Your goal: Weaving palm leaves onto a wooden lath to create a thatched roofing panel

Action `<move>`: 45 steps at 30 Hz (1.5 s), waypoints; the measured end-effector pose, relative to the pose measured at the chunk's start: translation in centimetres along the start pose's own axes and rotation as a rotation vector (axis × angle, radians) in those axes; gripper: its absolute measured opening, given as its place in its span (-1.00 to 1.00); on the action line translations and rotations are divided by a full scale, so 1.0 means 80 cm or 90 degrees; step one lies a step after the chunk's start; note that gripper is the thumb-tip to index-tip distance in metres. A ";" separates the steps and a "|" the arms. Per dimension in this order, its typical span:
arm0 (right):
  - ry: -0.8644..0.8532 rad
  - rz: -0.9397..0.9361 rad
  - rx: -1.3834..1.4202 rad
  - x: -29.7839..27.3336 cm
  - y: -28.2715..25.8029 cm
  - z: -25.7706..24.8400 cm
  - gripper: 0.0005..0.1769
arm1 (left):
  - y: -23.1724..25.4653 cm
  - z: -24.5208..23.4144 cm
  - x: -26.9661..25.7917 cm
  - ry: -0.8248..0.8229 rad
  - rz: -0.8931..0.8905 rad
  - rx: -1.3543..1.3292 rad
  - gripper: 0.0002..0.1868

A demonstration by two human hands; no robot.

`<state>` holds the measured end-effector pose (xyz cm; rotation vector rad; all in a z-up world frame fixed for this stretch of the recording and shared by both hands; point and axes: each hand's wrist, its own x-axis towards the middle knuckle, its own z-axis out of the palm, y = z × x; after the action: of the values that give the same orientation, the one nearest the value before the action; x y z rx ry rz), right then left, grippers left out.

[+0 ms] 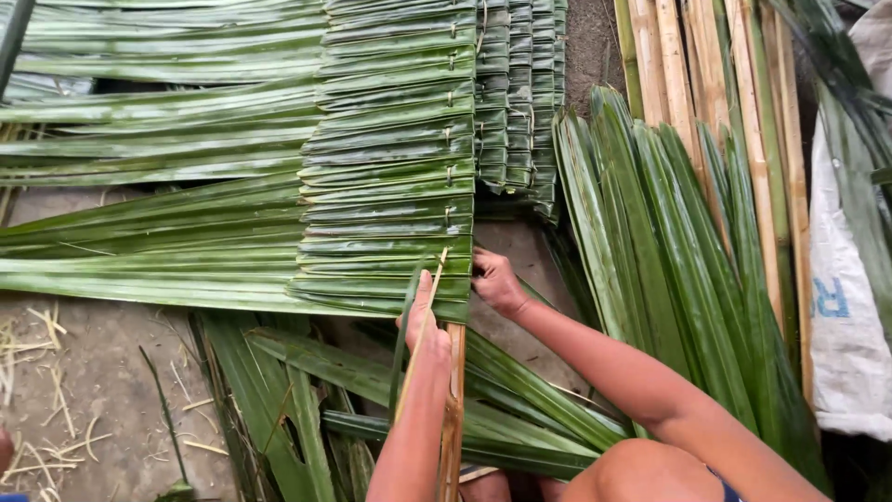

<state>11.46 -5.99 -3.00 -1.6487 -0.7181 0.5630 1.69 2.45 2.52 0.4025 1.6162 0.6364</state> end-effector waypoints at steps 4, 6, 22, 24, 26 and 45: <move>-0.059 0.087 -0.036 0.004 0.014 0.015 -0.85 | 0.040 0.004 -0.034 -0.013 -0.038 -0.006 -0.22; -0.088 0.130 -0.053 0.002 0.024 0.018 -0.88 | 0.031 0.001 -0.025 -0.020 -0.059 -0.003 -0.21; -0.185 0.651 0.163 0.009 -0.003 -0.015 -0.76 | 0.006 -0.007 0.004 -0.034 -0.041 -0.079 -0.42; -0.239 0.619 0.083 0.007 -0.005 -0.028 -0.79 | -0.012 -0.007 0.025 -0.035 -0.042 -0.086 -0.42; -0.275 0.581 -0.022 0.006 -0.011 -0.038 -0.75 | -0.030 -0.014 0.053 -0.017 -0.011 -0.066 -0.51; -0.072 -0.158 -0.512 0.011 -0.059 0.007 -0.68 | -0.089 -0.070 0.120 -0.081 0.012 0.140 -0.14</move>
<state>10.90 -4.42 1.57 -2.2182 -1.3261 0.1840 -4.52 1.64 -9.13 0.6080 1.5667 0.4398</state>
